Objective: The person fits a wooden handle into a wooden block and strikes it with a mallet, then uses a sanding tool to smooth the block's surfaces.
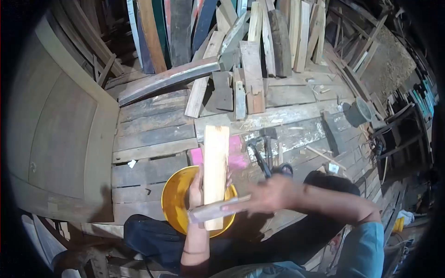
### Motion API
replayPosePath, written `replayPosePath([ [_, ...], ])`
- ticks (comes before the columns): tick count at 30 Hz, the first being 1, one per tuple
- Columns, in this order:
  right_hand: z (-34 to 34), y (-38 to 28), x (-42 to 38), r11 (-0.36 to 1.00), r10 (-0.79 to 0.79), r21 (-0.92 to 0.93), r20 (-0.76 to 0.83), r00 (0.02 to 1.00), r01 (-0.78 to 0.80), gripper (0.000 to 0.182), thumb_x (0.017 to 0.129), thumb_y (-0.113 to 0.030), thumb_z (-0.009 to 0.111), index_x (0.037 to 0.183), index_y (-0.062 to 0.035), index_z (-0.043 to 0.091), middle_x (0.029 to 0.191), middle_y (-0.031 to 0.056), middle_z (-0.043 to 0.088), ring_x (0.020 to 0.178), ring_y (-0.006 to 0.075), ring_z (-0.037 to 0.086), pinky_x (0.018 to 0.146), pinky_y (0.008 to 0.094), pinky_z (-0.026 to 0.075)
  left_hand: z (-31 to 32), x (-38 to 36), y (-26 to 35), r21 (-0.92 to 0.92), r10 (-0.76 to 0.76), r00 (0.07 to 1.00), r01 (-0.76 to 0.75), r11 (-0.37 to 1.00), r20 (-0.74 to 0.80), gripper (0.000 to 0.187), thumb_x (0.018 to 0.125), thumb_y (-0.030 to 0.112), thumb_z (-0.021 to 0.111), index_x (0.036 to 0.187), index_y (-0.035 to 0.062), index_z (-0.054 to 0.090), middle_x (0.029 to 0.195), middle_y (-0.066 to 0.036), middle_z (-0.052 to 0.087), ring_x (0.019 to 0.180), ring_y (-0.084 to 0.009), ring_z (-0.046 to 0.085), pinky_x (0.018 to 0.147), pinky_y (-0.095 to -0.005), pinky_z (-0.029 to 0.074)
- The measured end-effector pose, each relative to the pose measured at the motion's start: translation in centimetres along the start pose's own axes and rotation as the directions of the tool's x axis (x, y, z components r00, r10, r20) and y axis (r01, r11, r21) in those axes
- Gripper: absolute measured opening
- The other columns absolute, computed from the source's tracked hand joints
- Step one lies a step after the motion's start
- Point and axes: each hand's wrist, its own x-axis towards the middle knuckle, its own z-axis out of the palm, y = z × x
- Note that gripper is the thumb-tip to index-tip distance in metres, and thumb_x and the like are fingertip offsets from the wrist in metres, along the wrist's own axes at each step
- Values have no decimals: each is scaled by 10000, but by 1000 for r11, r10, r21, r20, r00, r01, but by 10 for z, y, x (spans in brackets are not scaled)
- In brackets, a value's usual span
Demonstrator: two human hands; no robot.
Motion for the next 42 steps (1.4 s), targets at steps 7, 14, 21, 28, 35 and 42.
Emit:
replayPosePath([
  [7,-22,1,4,929,186,298,130,974,-217,649,928,-216,435,1471,-406,135,1248,242,478,791,361,661,668,418,570,4,-2,1,-67,-52,993,45,997,-103,490,972,412,388,1190,-9,513,988,-141,580,855,-229,526,720,-341,451],
  [14,-12,30,13,866,275,393,138,951,-308,622,920,-399,452,1470,-333,168,1350,255,417,916,349,650,781,473,542,-9,-2,-2,-5,-42,992,43,999,116,508,969,432,389,1219,6,506,1030,-134,585,865,-222,532,692,-322,433],
  [21,0,18,15,948,178,222,219,959,-227,721,875,-214,510,1486,-293,136,1248,185,451,622,301,638,547,388,558,-18,-2,4,139,1,999,-7,990,48,597,917,439,433,1301,-18,411,1021,-178,527,811,-239,520,639,-325,460],
  [28,-42,5,21,872,340,282,236,910,-399,616,893,-249,517,1433,-106,258,1176,232,559,793,366,654,742,484,538,-19,6,11,-120,29,993,-15,993,116,620,938,505,373,1314,17,431,1170,-200,570,998,-339,612,819,-416,538],
  [35,-11,26,8,685,611,446,80,787,-577,467,797,-315,625,1172,-71,493,836,188,649,823,398,623,731,486,501,11,-2,6,79,43,999,-45,996,17,486,965,441,342,1217,55,496,997,-108,582,703,-218,507,527,-306,421],
  [42,-2,48,7,650,754,250,-92,650,-718,328,818,-267,588,1074,-96,476,681,130,629,581,371,622,502,461,504,12,-9,-8,165,-52,996,64,984,-75,497,972,471,337,1208,64,500,950,-115,599,663,-184,540,526,-296,458],
])
